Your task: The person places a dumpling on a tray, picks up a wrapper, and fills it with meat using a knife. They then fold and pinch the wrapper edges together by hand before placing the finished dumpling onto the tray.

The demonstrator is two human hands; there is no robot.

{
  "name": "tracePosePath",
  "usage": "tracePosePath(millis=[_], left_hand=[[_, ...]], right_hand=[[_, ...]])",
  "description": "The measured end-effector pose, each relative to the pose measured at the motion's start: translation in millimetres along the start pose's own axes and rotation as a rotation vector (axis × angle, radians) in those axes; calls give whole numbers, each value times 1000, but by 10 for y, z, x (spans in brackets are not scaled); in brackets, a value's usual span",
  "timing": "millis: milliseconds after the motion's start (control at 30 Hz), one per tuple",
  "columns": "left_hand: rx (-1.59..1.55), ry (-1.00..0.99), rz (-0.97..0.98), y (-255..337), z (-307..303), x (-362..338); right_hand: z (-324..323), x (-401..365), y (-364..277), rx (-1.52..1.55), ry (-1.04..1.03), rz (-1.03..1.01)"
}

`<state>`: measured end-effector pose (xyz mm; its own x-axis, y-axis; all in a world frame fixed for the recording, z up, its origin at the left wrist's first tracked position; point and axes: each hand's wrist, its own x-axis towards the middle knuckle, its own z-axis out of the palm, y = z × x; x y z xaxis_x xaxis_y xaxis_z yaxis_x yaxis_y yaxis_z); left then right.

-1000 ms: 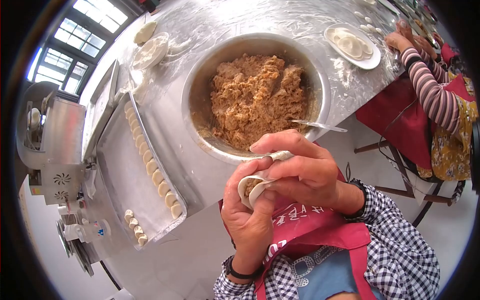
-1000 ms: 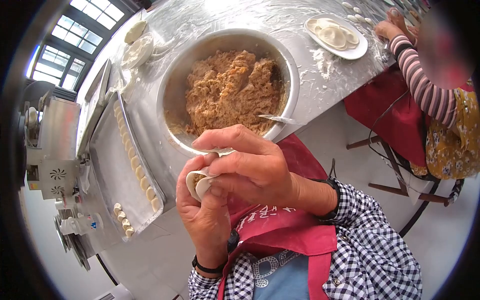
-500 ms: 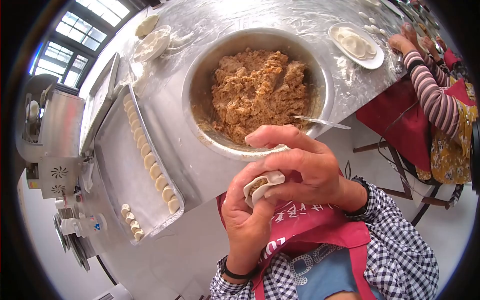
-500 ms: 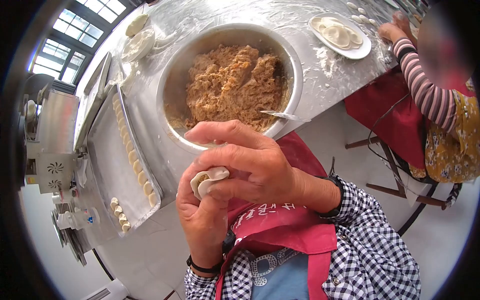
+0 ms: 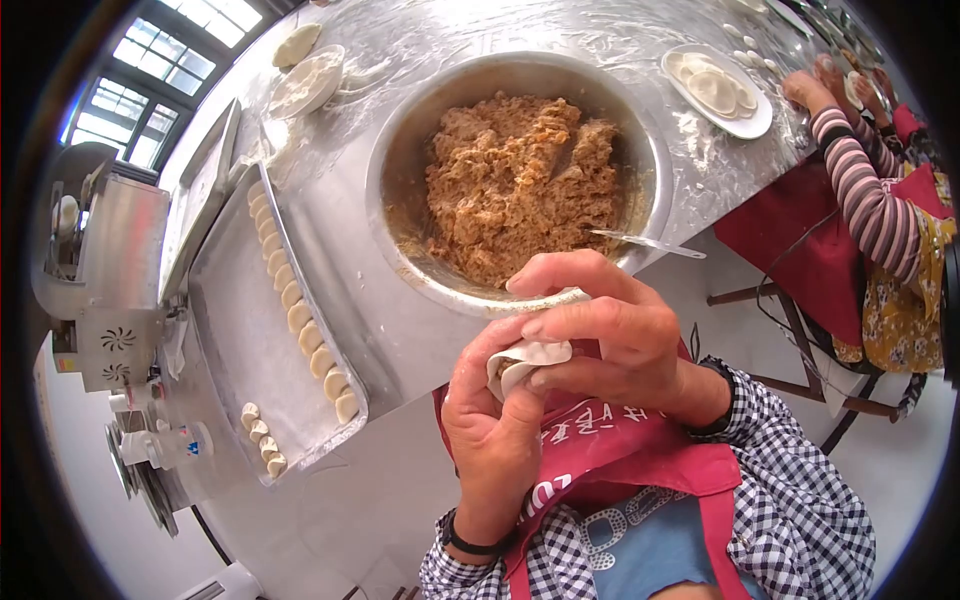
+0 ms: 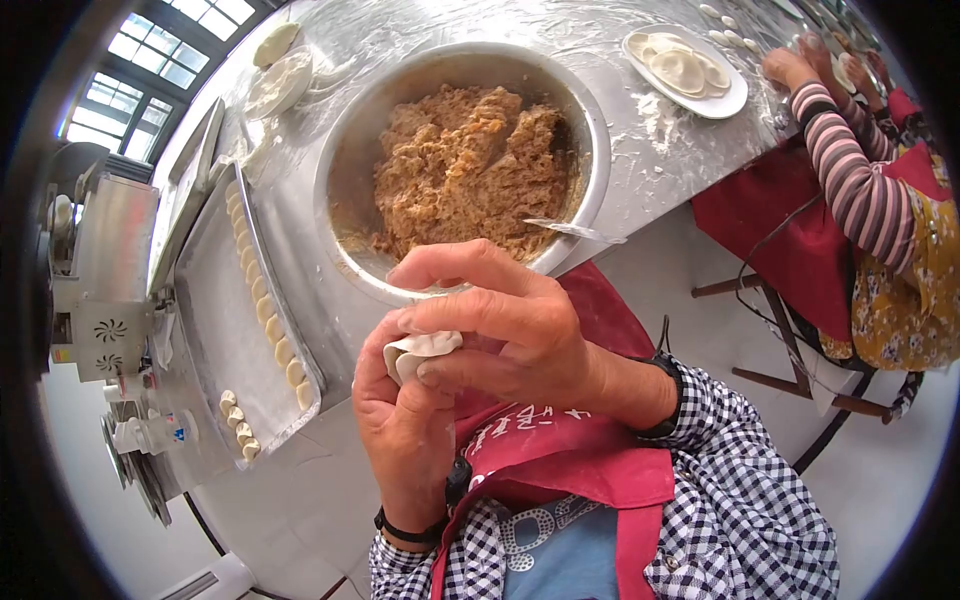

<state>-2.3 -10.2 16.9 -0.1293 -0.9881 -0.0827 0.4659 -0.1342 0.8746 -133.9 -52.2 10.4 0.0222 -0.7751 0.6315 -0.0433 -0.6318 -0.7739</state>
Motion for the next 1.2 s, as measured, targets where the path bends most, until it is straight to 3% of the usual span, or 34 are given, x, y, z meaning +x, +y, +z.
tracePosePath(millis=[267,400,467,667,733,867,967,1200], left_hand=[[266,-44,89,37,47,-20],[104,-56,-48,90,47,-18],[88,-76,-72,93,36,-22],[169,-111,-18,100,53,10],[-17,-71,-154,97,39,24],[-195,-23,-108,-34,-47,42],[-159,-29,-65,-50,-48,23],[298,9,118,-48,68,39]], right_hand=[[-104,15,105,70,-121,-107],[-119,32,31,26,-149,-89],[-90,47,-75,38,-77,81],[-135,-6,86,106,-173,-72],[-105,-30,111,106,-151,-80],[-78,-38,87,3,-101,-61],[-63,-47,72,-9,-74,-31],[-110,-53,179,25,-123,-61]])
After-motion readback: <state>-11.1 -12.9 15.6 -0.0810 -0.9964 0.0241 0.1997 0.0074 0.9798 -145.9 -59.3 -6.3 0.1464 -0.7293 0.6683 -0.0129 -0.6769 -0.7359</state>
